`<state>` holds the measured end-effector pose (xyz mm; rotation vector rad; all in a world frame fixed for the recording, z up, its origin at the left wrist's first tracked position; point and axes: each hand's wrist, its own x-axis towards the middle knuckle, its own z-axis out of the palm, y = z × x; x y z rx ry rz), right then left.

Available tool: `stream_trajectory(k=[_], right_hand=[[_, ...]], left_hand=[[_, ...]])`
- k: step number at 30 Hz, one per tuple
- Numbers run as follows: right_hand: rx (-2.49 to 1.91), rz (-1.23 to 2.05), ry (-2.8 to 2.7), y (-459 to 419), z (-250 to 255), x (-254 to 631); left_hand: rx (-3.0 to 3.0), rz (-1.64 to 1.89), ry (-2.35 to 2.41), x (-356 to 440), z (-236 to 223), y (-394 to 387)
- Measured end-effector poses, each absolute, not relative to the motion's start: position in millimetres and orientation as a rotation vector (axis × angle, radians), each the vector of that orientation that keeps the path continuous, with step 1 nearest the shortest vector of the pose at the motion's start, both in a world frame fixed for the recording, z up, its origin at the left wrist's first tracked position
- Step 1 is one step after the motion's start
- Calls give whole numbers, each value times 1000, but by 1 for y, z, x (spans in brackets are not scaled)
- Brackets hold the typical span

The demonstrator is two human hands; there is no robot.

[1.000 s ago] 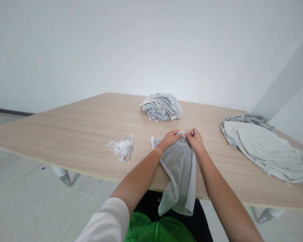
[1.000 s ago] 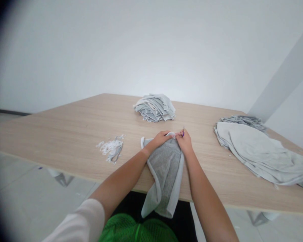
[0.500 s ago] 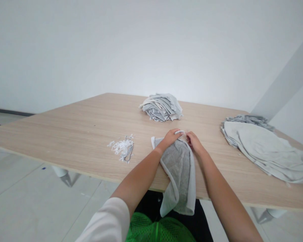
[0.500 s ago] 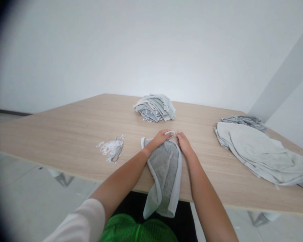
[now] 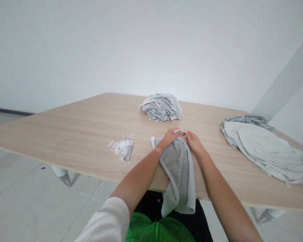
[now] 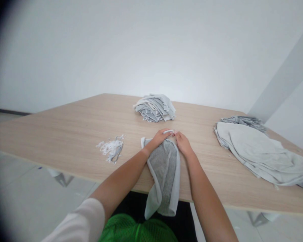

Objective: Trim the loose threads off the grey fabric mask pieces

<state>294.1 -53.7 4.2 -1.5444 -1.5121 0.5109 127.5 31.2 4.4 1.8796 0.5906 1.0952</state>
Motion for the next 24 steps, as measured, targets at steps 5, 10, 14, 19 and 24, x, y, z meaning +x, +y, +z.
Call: stream_trajectory(k=[5, 10, 14, 19, 24], right_hand=[[-1581, 370, -1645, -57, 10, 287], [-1603, 339, -1678, -58, 10, 284], [-1609, 337, -1672, -57, 7, 284], [-1627, 326, -1668, -55, 5, 282], [-1642, 317, -1655, -53, 4, 283]], left_hand=[[1880, 1117, 577, 126, 4, 32], [1878, 1114, 626, 126, 4, 31], [1891, 1082, 620, 127, 5, 31], [1904, 1084, 597, 127, 3, 32], [1912, 1038, 614, 126, 1, 33]])
